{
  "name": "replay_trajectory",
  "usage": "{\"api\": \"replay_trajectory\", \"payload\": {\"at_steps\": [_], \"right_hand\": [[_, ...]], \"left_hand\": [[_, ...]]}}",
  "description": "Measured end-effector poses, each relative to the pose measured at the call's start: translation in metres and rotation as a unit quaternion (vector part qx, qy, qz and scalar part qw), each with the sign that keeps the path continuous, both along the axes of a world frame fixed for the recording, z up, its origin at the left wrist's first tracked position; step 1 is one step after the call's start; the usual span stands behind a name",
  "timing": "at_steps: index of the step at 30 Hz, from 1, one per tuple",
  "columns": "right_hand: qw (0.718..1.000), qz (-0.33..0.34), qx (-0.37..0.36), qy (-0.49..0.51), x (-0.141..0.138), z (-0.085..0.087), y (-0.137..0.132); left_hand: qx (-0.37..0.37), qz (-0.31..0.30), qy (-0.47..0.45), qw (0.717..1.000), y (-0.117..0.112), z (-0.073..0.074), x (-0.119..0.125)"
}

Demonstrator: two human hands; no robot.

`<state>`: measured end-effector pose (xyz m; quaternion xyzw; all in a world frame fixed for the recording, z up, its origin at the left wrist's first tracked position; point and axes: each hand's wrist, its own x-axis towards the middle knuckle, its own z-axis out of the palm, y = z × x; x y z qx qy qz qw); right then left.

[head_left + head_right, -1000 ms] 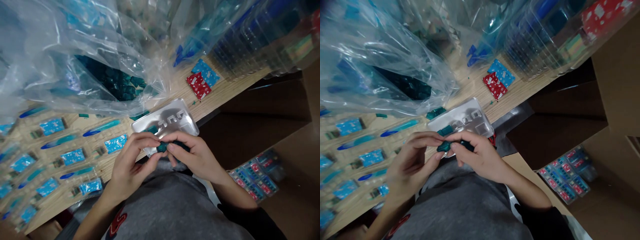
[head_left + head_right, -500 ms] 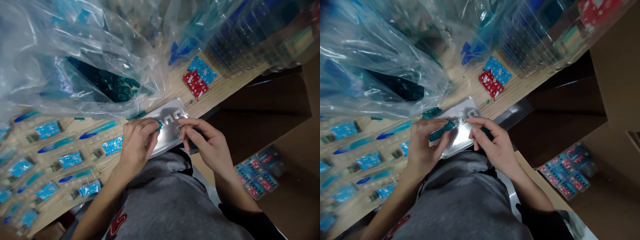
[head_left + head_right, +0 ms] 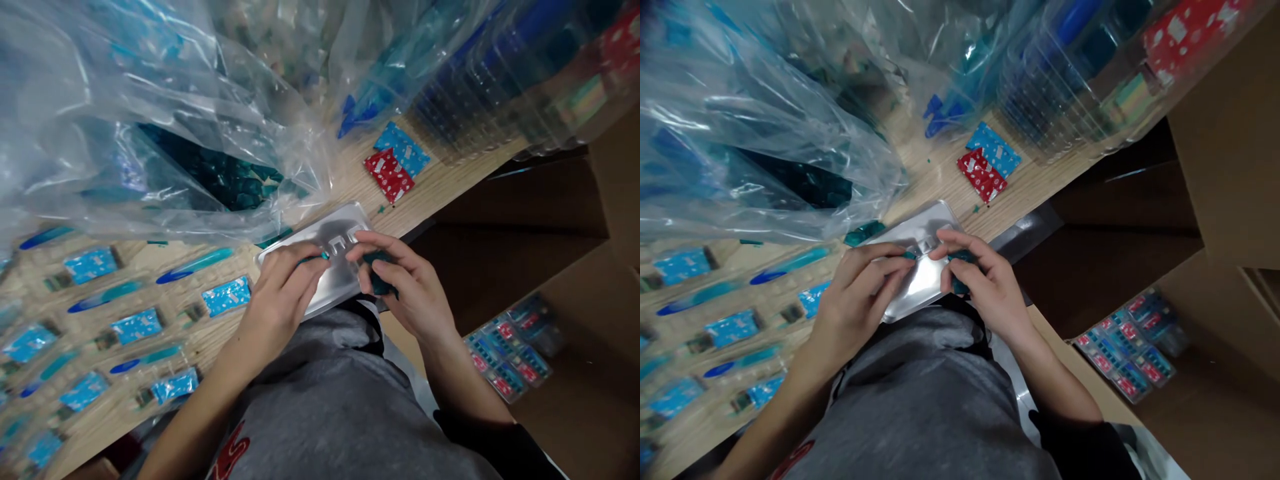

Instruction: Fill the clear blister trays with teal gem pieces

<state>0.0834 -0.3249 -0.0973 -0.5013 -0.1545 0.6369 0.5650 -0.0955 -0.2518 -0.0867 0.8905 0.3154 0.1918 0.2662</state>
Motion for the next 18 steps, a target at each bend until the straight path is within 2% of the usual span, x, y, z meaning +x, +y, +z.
{"api": "replay_trajectory", "payload": {"at_steps": [3, 6, 10, 12, 18], "right_hand": [[1.000, -0.013, 0.006, -0.012, -0.003, -0.002, 0.001], [0.999, -0.033, 0.004, -0.001, -0.006, -0.001, 0.000], [0.999, -0.033, -0.015, 0.013, -0.007, 0.002, 0.001], [0.998, -0.025, -0.018, 0.050, -0.008, 0.006, 0.004], [0.984, 0.034, -0.005, 0.177, -0.015, 0.014, 0.008]], "left_hand": [[-0.030, 0.011, -0.010, 0.999, 0.001, 0.001, 0.001], [-0.002, 0.043, -0.006, 0.999, 0.000, -0.001, 0.001], [0.042, 0.016, 0.010, 0.999, 0.001, -0.006, -0.001], [0.044, 0.005, 0.021, 0.999, 0.001, -0.004, -0.003], [-0.081, 0.041, -0.051, 0.995, -0.001, 0.022, 0.002]]}}
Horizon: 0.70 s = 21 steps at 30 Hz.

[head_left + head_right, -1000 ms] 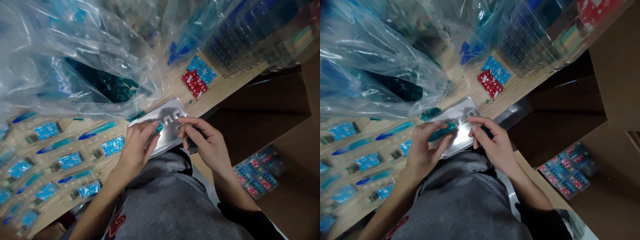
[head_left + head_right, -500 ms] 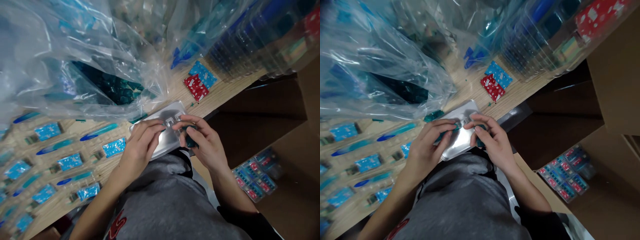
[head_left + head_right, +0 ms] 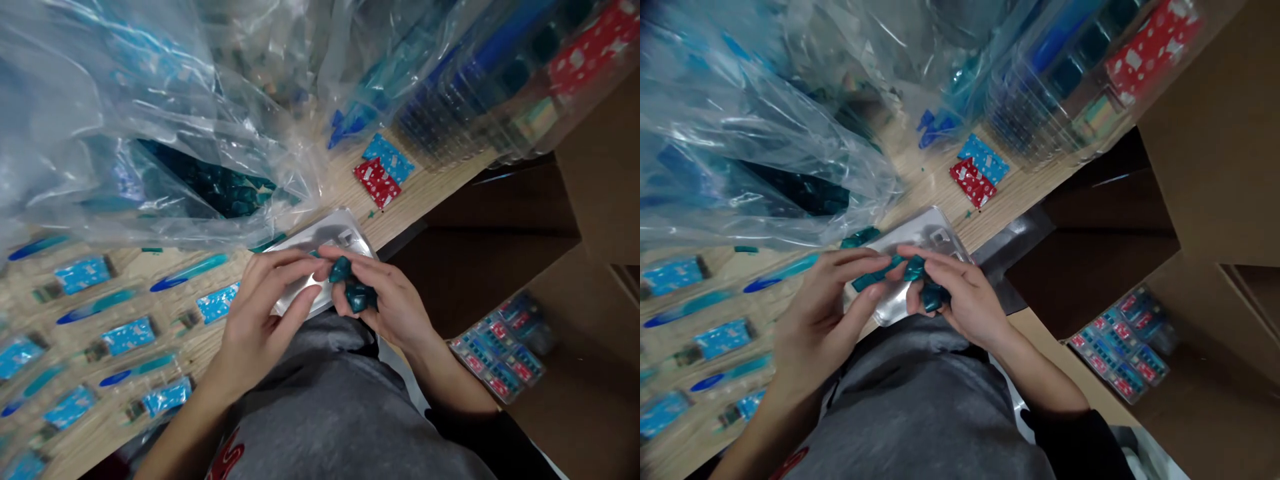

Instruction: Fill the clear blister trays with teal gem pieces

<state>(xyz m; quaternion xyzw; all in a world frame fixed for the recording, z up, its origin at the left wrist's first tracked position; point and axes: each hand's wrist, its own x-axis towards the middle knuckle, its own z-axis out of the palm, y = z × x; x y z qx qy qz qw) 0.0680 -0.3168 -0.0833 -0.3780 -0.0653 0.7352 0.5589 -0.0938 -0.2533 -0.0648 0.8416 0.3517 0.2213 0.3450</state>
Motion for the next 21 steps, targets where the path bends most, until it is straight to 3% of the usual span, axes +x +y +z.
{"api": "replay_trajectory", "payload": {"at_steps": [5, 8, 12, 15, 19, 21], "right_hand": [[0.998, 0.019, 0.059, -0.013, -0.006, 0.002, -0.003], [0.992, 0.007, 0.087, -0.093, -0.007, 0.005, -0.004], [0.967, -0.010, 0.129, -0.221, -0.006, 0.008, -0.008], [0.922, 0.016, 0.168, -0.348, -0.001, 0.007, -0.013], [0.823, 0.035, 0.269, -0.499, 0.009, 0.005, -0.018], [0.780, 0.045, 0.291, -0.552, 0.014, 0.005, -0.018]], "left_hand": [[-0.057, 0.020, -0.034, 0.998, -0.001, 0.006, 0.007], [-0.106, 0.057, -0.082, 0.989, -0.003, 0.002, 0.008], [-0.175, 0.061, -0.093, 0.978, -0.011, 0.001, 0.007], [-0.205, 0.087, -0.083, 0.971, -0.016, 0.005, 0.005], [-0.234, 0.094, -0.051, 0.966, -0.018, 0.009, 0.002], [-0.206, 0.094, -0.027, 0.974, -0.019, 0.009, 0.003]]}}
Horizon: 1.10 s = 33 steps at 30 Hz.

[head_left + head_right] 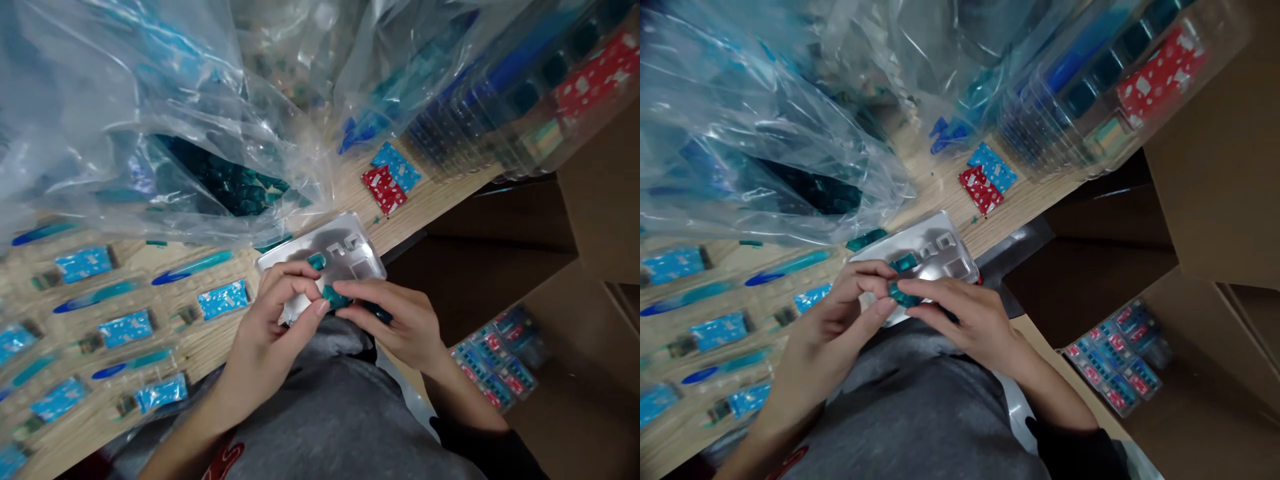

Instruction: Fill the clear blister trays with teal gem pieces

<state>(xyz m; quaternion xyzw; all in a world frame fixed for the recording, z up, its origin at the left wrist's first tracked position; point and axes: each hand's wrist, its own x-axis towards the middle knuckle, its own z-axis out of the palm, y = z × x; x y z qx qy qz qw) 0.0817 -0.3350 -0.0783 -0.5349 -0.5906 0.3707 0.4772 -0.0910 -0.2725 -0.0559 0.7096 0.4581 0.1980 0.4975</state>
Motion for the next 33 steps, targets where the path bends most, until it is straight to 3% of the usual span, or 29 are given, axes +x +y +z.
{"api": "replay_trajectory", "payload": {"at_steps": [7, 10, 14, 18, 22, 25, 28, 29, 31, 33], "right_hand": [[0.966, 0.017, 0.044, -0.254, 0.023, -0.014, 0.023], [0.957, 0.061, 0.057, -0.279, 0.032, -0.016, 0.037], [0.928, 0.122, 0.037, -0.351, 0.031, -0.005, 0.047], [0.898, 0.119, 0.032, -0.423, 0.020, -0.002, 0.046], [0.899, 0.116, 0.030, -0.421, 0.018, -0.010, 0.045], [0.939, 0.091, -0.010, -0.330, 0.023, -0.010, 0.044], [0.992, 0.002, -0.111, -0.059, 0.022, -0.003, 0.041], [0.986, -0.012, -0.155, 0.056, 0.020, 0.000, 0.040], [0.938, 0.004, -0.240, 0.250, 0.012, 0.005, 0.039], [0.890, 0.037, -0.287, 0.352, 0.003, 0.010, 0.039]], "left_hand": [[0.191, 0.017, 0.116, 0.975, 0.006, -0.016, 0.005], [0.194, 0.023, 0.113, 0.974, 0.009, -0.021, -0.001], [0.195, 0.012, 0.116, 0.974, 0.009, -0.022, -0.008], [0.208, 0.010, 0.127, 0.970, 0.008, -0.025, -0.008], [0.233, 0.007, 0.127, 0.964, 0.008, -0.028, -0.010], [0.241, 0.010, 0.106, 0.965, 0.006, -0.024, -0.014], [0.206, -0.009, 0.057, 0.977, 0.005, -0.014, -0.014], [0.189, -0.019, 0.038, 0.981, 0.005, -0.010, -0.013], [0.172, -0.043, 0.009, 0.984, 0.005, -0.003, -0.010], [0.178, -0.066, 0.009, 0.982, 0.006, 0.002, -0.004]]}}
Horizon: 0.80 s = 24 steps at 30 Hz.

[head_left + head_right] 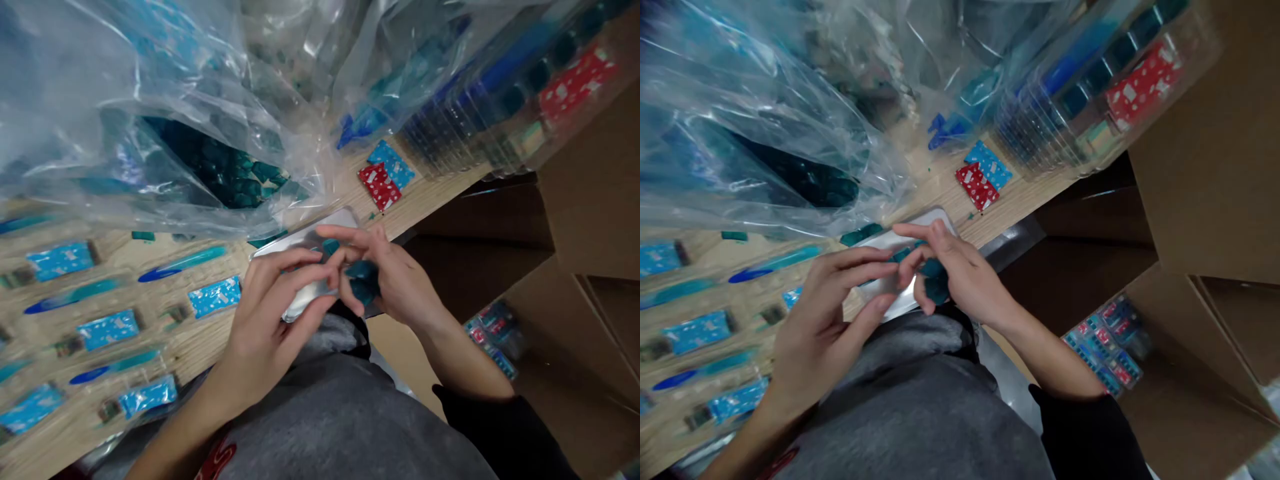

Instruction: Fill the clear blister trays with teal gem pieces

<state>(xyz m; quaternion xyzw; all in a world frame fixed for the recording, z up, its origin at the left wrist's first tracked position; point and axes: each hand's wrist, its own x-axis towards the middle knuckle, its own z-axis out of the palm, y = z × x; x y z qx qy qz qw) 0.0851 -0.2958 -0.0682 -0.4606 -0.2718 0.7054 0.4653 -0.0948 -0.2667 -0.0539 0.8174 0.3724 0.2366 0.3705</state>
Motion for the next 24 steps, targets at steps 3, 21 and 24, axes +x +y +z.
{"api": "replay_trajectory", "payload": {"at_steps": [3, 21, 24], "right_hand": [[1.000, 0.007, -0.002, 0.023, -0.008, 0.006, 0.002], [0.969, -0.054, 0.116, -0.212, -0.001, 0.006, -0.022], [0.966, -0.034, 0.134, -0.217, 0.000, 0.002, -0.029]], "left_hand": [[0.013, -0.014, 0.030, 0.999, 0.001, 0.004, 0.009], [-0.070, 0.072, -0.103, 0.990, -0.007, -0.002, 0.007], [-0.109, 0.073, -0.119, 0.984, -0.013, -0.008, 0.005]]}}
